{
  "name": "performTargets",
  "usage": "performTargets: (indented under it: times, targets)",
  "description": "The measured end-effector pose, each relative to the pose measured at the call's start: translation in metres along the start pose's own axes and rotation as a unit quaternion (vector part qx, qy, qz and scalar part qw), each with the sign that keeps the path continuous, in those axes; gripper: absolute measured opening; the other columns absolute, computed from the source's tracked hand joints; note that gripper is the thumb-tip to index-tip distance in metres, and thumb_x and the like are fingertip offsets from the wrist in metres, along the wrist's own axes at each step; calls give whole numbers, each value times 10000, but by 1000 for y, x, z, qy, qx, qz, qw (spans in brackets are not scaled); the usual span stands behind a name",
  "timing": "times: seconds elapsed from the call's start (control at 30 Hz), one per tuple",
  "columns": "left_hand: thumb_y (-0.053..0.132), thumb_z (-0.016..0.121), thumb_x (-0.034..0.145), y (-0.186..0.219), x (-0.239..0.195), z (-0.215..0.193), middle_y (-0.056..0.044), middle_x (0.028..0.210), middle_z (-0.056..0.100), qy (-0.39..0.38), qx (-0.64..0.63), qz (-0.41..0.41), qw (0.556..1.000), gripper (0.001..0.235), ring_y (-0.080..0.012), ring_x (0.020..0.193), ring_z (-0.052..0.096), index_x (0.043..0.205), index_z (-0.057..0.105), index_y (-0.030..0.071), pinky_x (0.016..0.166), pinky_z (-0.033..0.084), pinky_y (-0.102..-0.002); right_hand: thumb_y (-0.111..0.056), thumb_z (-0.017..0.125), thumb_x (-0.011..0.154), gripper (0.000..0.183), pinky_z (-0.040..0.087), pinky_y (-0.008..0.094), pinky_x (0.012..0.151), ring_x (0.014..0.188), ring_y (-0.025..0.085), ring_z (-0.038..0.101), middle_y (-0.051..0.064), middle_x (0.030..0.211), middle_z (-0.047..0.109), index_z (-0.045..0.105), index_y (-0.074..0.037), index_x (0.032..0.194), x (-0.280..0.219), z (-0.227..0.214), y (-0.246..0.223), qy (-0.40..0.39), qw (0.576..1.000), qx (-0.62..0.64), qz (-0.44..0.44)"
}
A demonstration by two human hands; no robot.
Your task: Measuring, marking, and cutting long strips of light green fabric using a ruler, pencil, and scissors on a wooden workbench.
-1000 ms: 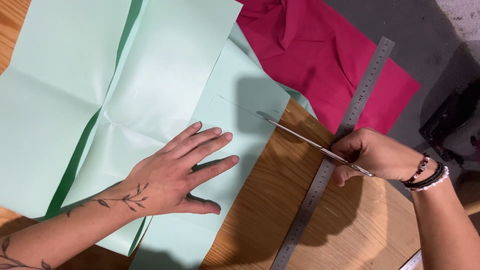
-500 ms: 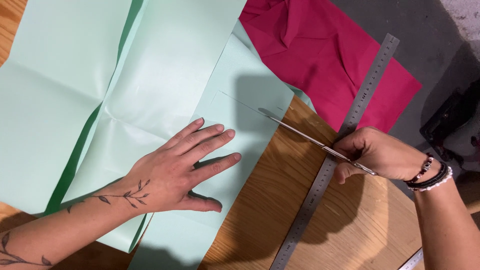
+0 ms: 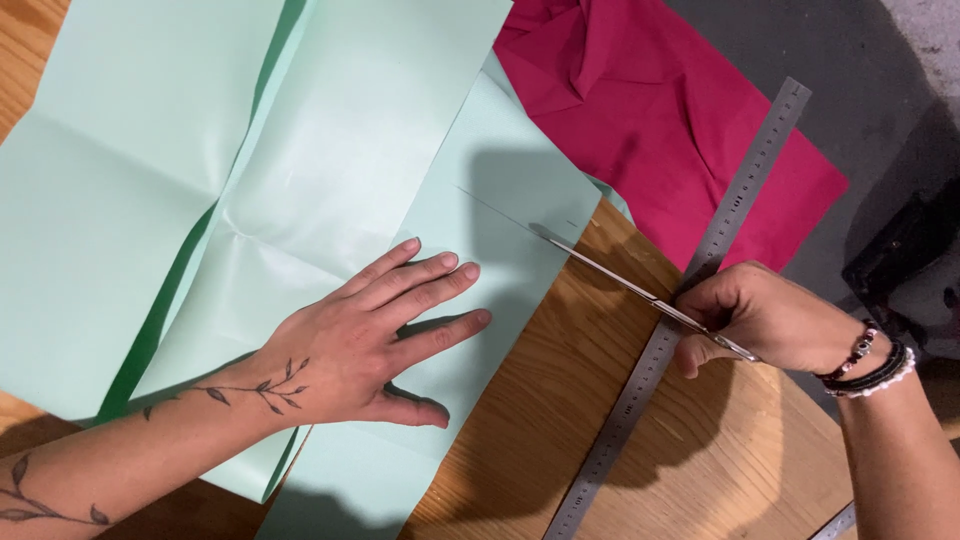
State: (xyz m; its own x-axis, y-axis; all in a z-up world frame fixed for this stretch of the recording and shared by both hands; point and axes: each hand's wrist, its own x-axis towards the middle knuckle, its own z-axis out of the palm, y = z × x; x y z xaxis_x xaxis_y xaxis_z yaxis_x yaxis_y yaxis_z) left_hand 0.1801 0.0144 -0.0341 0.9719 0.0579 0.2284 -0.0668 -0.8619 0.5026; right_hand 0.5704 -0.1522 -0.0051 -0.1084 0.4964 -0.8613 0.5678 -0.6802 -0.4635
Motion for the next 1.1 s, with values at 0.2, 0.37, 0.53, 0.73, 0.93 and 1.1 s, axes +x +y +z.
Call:
performTargets:
  times: [0.2,0.37,0.53,0.73,0.93,1.1]
  targets:
    - [808,732,823,0,-1,1,-149,1629,357,-1,7,-4,1000,1005,-320,1541,302,1515,507,114,1270,264,-555,-131,1017,700,171,277,300,488,507,105,413,-7,482,637,914,-64,582,-2,0,-32,20,999,-31,25]
    - [827,737,814,0,-2,1,-150,1636,349,-2,11,-5,1000,1049,-308,1549,280,1530,486,102,1278,248,-543,-294,1074,667,487,267,329,489,549,121,334,-30,557,393,667,-74,514,6,3,-2,43,996,-80,-26]
    - [829,748,798,0,-2,2,-155,1631,357,-4,14,-6,1000,1062,-307,1546,284,1523,491,98,1278,247,-542,-261,1051,667,318,267,323,479,510,126,342,-14,497,451,841,-82,509,3,1,-20,43,997,-69,-15]
    - [838,722,811,0,-1,1,-156,1633,352,-2,11,-2,1000,1054,-308,1546,287,1522,490,96,1279,238,-538,-118,987,716,263,261,314,456,494,97,376,-22,476,492,814,-78,523,9,0,-30,11,999,-30,-37]
    - [838,729,795,-1,-2,2,-157,1628,368,1,3,-7,1000,1054,-300,1540,304,1506,504,93,1279,236,-528,-254,989,733,283,248,325,445,456,111,335,-27,458,472,865,-93,536,12,0,-24,22,996,-67,-45]
    - [822,738,795,-1,-2,1,-162,1612,394,6,-13,-9,1000,1042,-310,1530,329,1496,511,86,1276,238,-530,-276,1024,721,483,232,337,451,494,112,308,-39,514,384,641,-84,496,16,-1,-21,26,993,-74,-93]
